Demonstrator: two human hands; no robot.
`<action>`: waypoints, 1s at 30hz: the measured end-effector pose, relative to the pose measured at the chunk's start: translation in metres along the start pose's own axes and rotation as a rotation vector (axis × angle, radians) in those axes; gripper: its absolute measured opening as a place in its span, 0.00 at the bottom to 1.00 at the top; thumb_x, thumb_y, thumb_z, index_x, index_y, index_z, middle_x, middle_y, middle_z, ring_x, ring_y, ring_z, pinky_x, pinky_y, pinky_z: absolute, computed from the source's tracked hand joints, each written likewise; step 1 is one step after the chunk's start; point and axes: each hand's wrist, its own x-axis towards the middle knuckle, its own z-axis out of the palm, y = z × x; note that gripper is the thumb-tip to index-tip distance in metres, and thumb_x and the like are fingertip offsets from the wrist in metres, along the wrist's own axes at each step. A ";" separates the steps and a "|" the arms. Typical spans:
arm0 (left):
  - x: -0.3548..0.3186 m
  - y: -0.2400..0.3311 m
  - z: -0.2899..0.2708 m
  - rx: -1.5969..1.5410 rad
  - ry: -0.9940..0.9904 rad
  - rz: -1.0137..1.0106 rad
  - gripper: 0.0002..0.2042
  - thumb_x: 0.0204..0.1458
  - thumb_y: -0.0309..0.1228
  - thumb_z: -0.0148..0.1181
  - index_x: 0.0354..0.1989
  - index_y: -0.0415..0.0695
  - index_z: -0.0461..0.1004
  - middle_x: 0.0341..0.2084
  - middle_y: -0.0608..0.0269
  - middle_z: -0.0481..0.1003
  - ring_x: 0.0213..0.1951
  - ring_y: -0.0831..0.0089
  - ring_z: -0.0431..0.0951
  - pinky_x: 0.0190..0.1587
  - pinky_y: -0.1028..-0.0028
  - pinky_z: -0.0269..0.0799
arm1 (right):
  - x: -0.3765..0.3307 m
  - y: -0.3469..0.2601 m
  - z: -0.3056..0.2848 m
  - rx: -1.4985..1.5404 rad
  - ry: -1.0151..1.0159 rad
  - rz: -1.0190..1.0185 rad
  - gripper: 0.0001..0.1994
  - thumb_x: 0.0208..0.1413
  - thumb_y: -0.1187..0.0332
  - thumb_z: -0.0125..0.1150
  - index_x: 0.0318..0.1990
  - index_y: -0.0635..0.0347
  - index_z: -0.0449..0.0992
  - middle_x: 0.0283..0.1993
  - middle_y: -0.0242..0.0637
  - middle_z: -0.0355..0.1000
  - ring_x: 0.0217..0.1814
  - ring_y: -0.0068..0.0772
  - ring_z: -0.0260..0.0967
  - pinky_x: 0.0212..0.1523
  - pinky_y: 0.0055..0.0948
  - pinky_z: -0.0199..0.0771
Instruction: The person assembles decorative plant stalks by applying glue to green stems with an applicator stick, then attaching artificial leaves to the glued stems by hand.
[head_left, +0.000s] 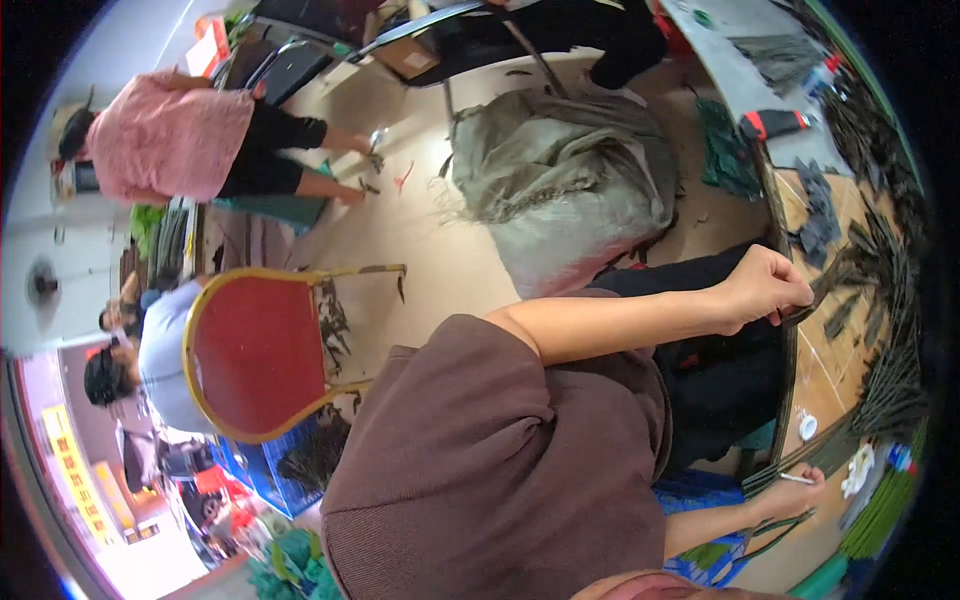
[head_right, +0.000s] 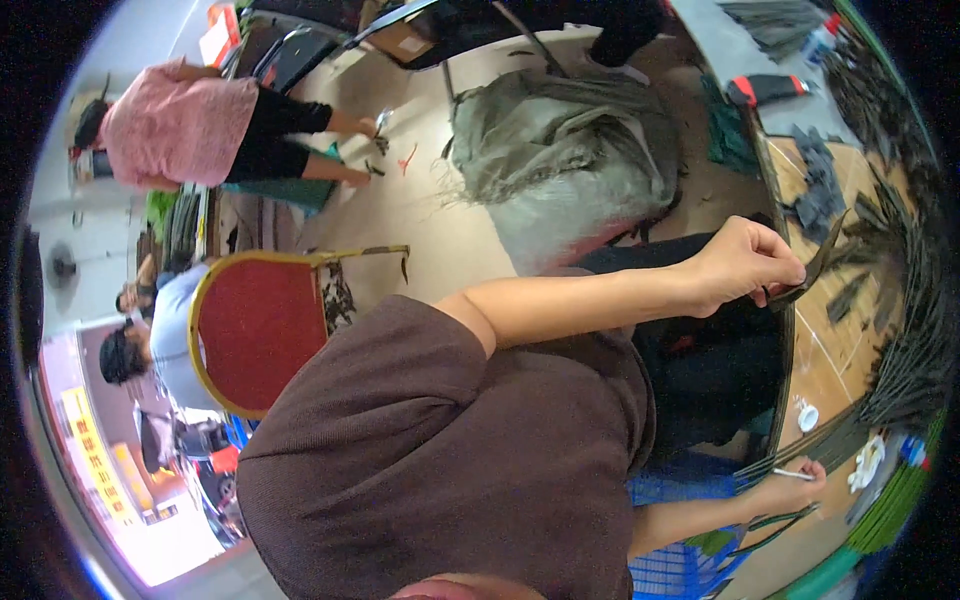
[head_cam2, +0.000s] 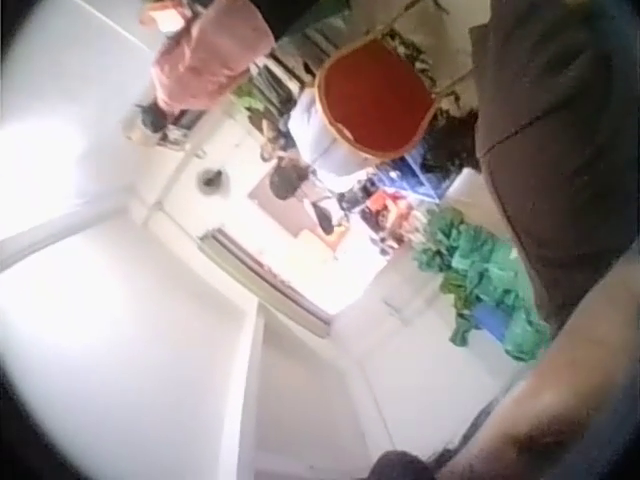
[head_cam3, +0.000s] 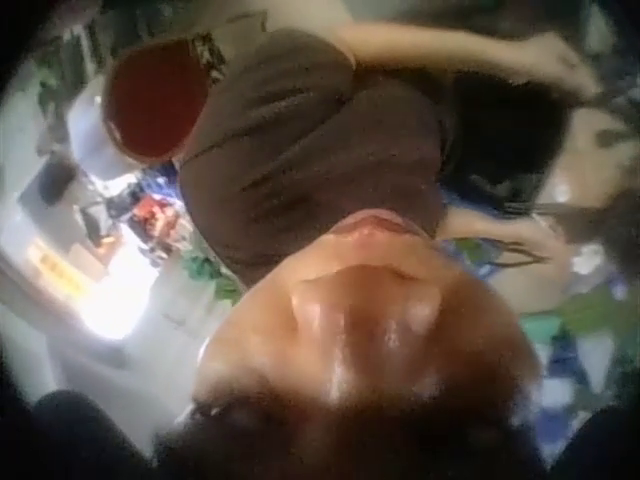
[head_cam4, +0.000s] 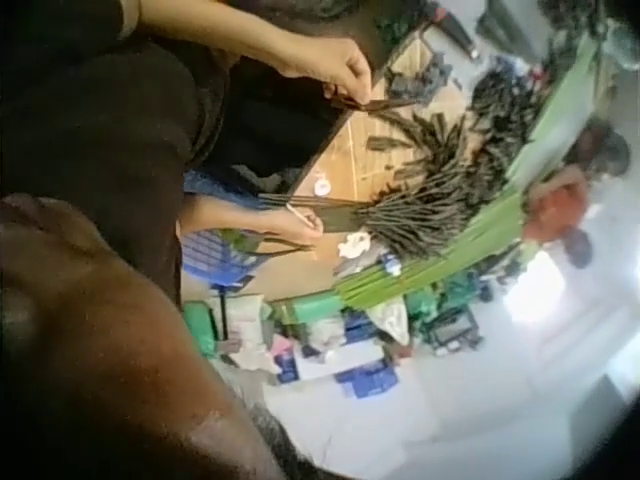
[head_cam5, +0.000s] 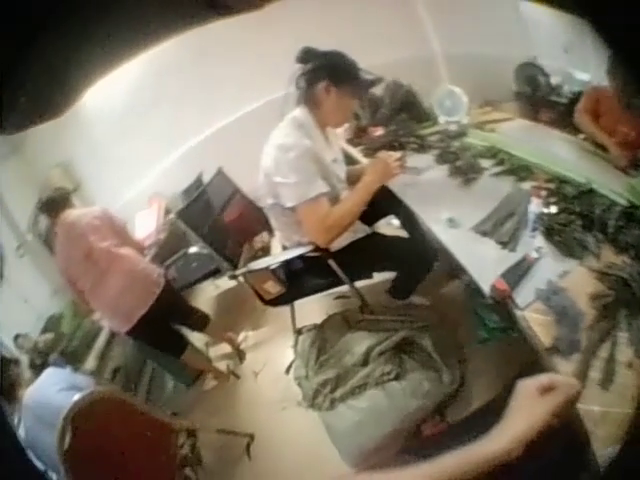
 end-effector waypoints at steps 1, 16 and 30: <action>-0.006 0.000 -0.002 -0.014 0.002 0.025 0.05 0.43 0.27 0.61 0.21 0.39 0.74 0.18 0.67 0.72 0.20 0.81 0.70 0.19 0.80 0.66 | -0.004 0.005 0.001 0.018 -0.004 -0.023 0.08 0.47 0.70 0.58 0.33 0.62 0.69 0.29 0.42 0.70 0.31 0.39 0.68 0.31 0.35 0.67; -0.038 0.027 -0.008 -0.082 -0.024 0.061 0.05 0.43 0.26 0.61 0.21 0.38 0.73 0.17 0.65 0.71 0.19 0.79 0.70 0.19 0.78 0.67 | -0.016 0.007 -0.023 -0.112 -0.030 0.052 0.16 0.44 0.64 0.62 0.36 0.66 0.68 0.33 0.51 0.70 0.36 0.51 0.68 0.37 0.41 0.65; -0.017 -0.052 0.035 -0.093 -0.164 -0.183 0.05 0.46 0.29 0.59 0.29 0.42 0.74 0.20 0.69 0.70 0.22 0.80 0.69 0.25 0.77 0.69 | -0.080 0.020 -0.079 0.302 0.247 0.216 0.10 0.43 0.80 0.58 0.33 0.59 0.65 0.28 0.31 0.62 0.30 0.24 0.60 0.33 0.24 0.64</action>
